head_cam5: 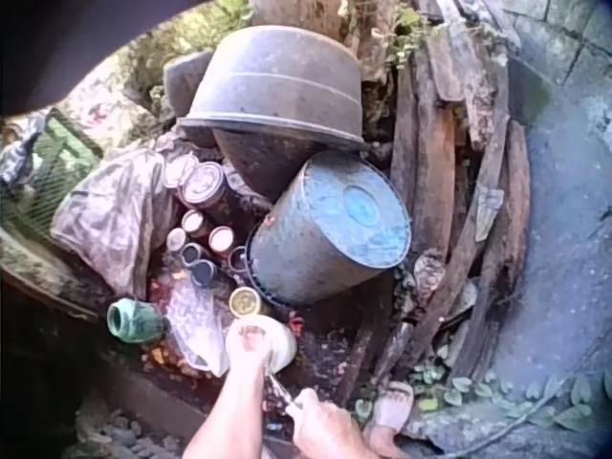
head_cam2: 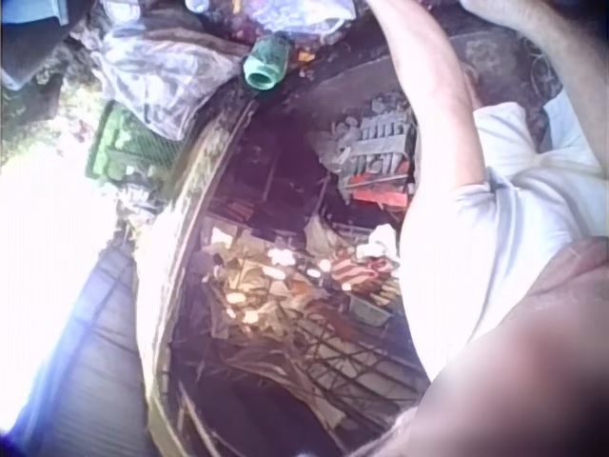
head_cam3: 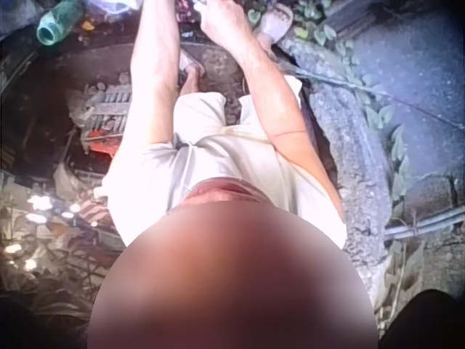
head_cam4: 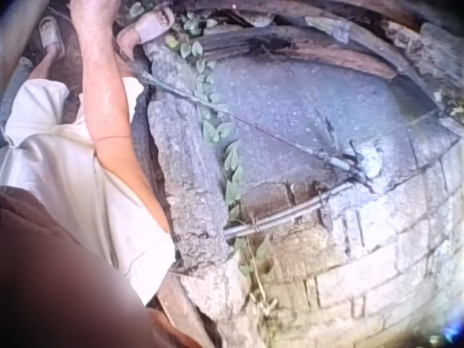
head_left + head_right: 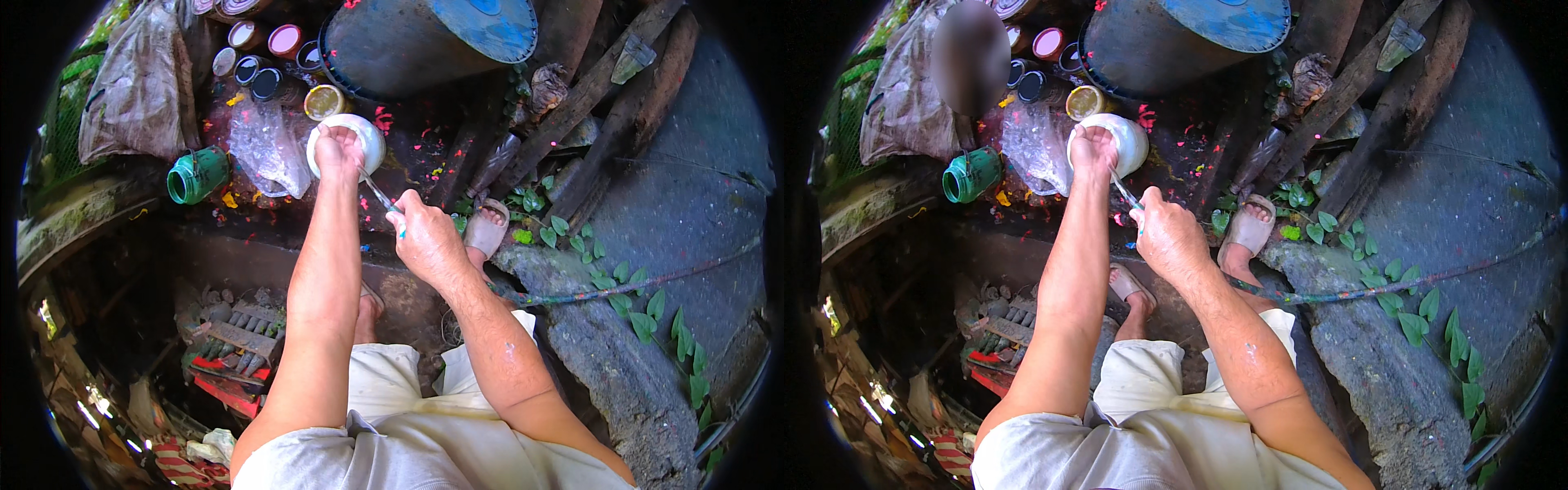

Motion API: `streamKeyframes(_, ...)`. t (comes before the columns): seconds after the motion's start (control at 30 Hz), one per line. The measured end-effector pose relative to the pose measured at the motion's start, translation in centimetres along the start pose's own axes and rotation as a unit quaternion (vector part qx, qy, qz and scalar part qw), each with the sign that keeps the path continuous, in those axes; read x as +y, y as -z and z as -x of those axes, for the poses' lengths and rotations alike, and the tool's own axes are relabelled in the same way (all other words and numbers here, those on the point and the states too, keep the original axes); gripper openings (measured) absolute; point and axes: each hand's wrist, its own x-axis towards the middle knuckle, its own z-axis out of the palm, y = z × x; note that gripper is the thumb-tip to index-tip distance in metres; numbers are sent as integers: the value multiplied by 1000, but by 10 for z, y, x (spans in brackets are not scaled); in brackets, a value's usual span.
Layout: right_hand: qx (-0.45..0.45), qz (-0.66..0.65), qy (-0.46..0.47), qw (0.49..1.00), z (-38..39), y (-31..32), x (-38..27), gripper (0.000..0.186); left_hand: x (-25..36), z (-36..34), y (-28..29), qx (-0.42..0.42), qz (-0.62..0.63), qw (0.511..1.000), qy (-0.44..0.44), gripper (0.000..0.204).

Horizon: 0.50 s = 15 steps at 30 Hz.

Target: The person scoops white powder from a plastic bag into a white container, then pours liquid from a green container into the same white container. They stir the mixture with a stick, repeatedly adding more powder and liquid while mixing.

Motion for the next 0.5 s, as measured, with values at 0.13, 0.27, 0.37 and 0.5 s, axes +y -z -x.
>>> streamKeyframes(0.13, 9, -6, -29, 1000, -2, 11, 10, 21, 11, 36, -13, -129, -668, 732, 45, 47)
streamKeyframes(0.27, 17, 4, -18, 1000, -3, 10, 15, 21, 42, 91, -49, -365, -930, 29, -42, 46)
streamKeyframes(0.37, -2, 15, -8, 1000, -4, 5, 9, 21, 51, 94, -45, -382, -923, -43, -28, 46)
streamKeyframes(0.5, -9, 9, 5, 1000, -3, 2, 2, 21, 32, 58, -6, -243, -826, 508, -11, 55)
